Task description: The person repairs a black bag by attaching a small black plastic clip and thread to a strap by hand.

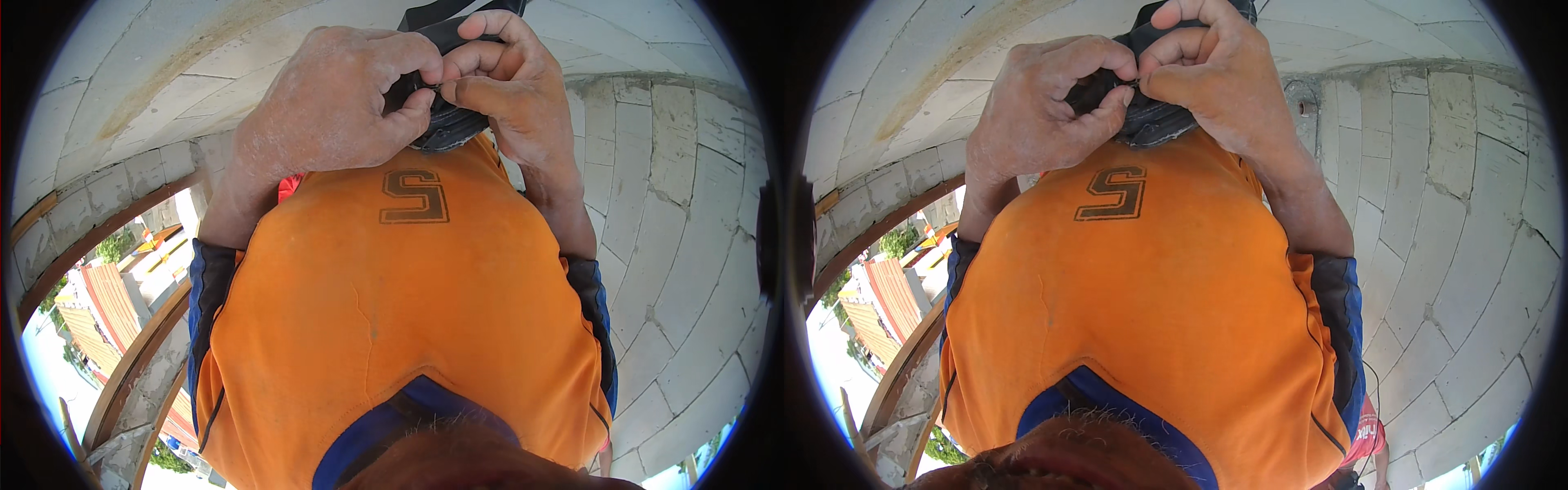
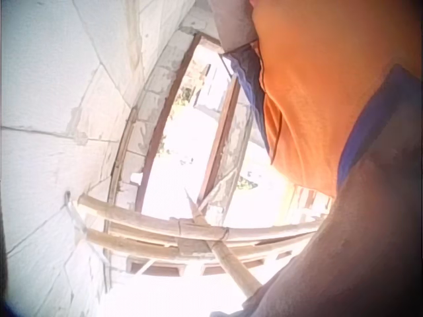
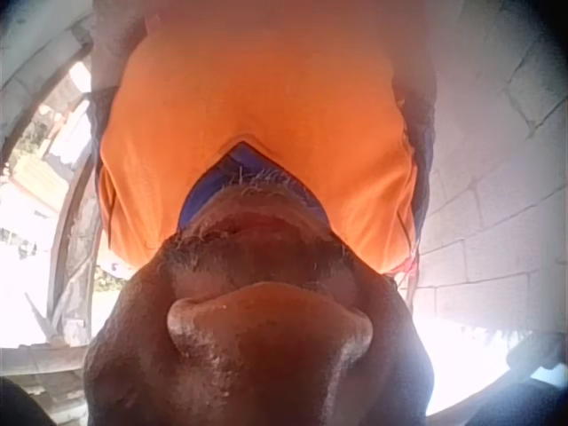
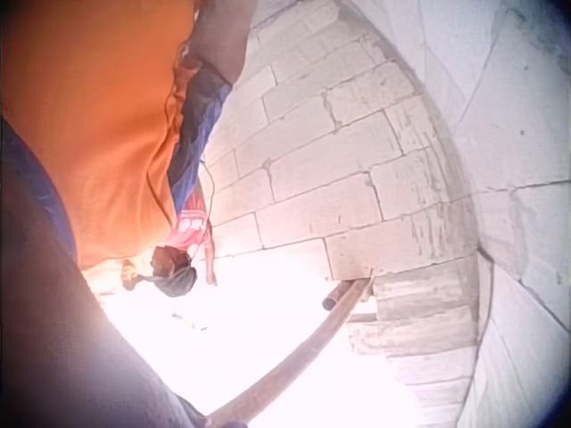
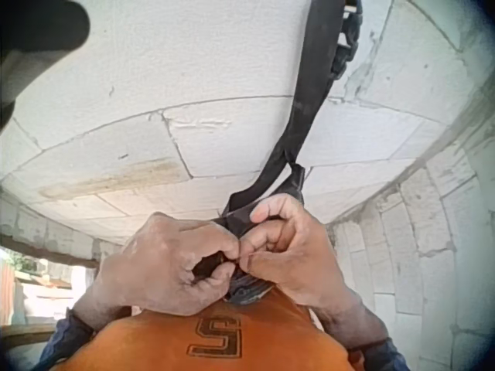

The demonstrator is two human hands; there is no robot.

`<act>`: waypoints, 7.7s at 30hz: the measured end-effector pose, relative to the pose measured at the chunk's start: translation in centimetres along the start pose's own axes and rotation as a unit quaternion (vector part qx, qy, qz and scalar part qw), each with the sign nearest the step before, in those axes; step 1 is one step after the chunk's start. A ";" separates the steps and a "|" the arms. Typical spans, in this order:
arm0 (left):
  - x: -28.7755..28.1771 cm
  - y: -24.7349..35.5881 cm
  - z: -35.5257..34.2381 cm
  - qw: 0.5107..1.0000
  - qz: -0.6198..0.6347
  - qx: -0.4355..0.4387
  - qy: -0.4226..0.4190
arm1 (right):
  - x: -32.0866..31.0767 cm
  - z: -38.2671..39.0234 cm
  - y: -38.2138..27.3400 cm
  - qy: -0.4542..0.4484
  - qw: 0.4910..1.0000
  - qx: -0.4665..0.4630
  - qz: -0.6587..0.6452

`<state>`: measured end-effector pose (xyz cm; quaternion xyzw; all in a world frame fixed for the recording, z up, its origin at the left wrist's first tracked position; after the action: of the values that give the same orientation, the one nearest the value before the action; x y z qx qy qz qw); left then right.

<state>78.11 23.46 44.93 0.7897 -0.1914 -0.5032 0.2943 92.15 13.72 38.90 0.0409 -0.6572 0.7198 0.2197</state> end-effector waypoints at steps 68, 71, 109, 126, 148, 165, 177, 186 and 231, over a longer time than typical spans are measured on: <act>0.2 -2.3 1.7 0.990 0.091 -0.111 0.001 | 1.8 1.0 -0.4 0.039 0.901 -0.275 0.333; 0.2 -2.2 1.7 0.989 0.090 -0.121 -0.006 | 1.7 1.1 0.0 0.051 0.903 -0.292 0.312; -0.6 -4.2 2.3 0.988 0.153 -0.027 0.024 | 1.9 -0.7 0.2 0.031 0.941 -0.180 0.284; -0.1 -5.9 1.5 0.969 0.243 -0.031 0.033 | 0.9 -1.7 -0.2 0.008 0.940 -0.199 0.277; 0.4 -4.8 2.0 0.962 0.259 -0.052 0.060 | 1.4 -0.7 0.1 0.003 0.935 -0.196 0.297; 0.1 -4.0 2.7 0.971 0.229 -0.023 0.065 | 2.6 0.4 -0.3 0.007 0.920 -0.214 0.329; -0.1 -3.7 2.6 0.990 0.135 -0.023 0.024 | 2.8 0.2 -0.1 0.013 0.906 -0.238 0.350; 0.6 -3.6 2.1 0.984 0.135 -0.058 0.099 | 2.2 -0.3 -0.2 0.009 0.893 -0.272 0.357; 0.1 -4.4 0.4 0.981 0.151 -0.122 0.003 | 0.9 -0.3 -0.3 -0.012 0.905 -0.267 0.330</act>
<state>77.77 26.61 41.88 0.7115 -0.2445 -0.4699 0.4617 91.56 14.26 39.46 -0.2302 -0.8032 0.5483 -0.0355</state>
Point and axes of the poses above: each hand's wrist, its own z-axis away from the middle knuckle, its own x-axis out of the palm, y = z × x, the point moved 5 cm from there along -z, towards the middle knuckle, and after that the axes turned 2 degrees about z, right-handed, at the moved point
